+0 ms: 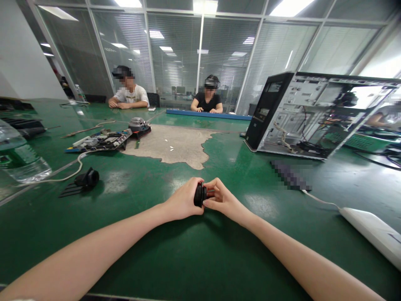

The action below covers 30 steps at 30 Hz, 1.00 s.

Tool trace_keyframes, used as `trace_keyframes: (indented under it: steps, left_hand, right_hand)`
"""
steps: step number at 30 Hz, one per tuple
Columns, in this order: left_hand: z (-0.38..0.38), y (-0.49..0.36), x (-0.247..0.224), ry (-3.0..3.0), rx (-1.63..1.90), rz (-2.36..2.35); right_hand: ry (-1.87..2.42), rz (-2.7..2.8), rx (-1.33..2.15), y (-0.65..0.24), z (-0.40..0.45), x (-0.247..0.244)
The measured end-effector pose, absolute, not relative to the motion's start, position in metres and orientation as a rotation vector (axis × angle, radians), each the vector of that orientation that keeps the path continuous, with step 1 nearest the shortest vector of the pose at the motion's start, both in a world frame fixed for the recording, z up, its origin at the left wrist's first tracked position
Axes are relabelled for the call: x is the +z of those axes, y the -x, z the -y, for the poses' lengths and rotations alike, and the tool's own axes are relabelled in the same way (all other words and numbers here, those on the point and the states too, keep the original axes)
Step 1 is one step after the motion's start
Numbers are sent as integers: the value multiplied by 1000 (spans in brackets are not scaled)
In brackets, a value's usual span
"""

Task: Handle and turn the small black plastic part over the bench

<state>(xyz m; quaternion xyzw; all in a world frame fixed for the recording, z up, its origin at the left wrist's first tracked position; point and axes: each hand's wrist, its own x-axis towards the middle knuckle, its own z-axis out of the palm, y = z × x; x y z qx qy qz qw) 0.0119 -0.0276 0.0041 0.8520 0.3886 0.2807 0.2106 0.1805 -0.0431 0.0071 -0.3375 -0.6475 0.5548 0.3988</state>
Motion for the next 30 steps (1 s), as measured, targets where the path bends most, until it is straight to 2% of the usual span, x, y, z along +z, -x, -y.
trace_keyframes:
  steps: [30]
  left_hand:
    - [28, -12, 5, -2342, 803, -1080]
  right_hand:
    - [910, 1650, 1321, -179, 40, 2]
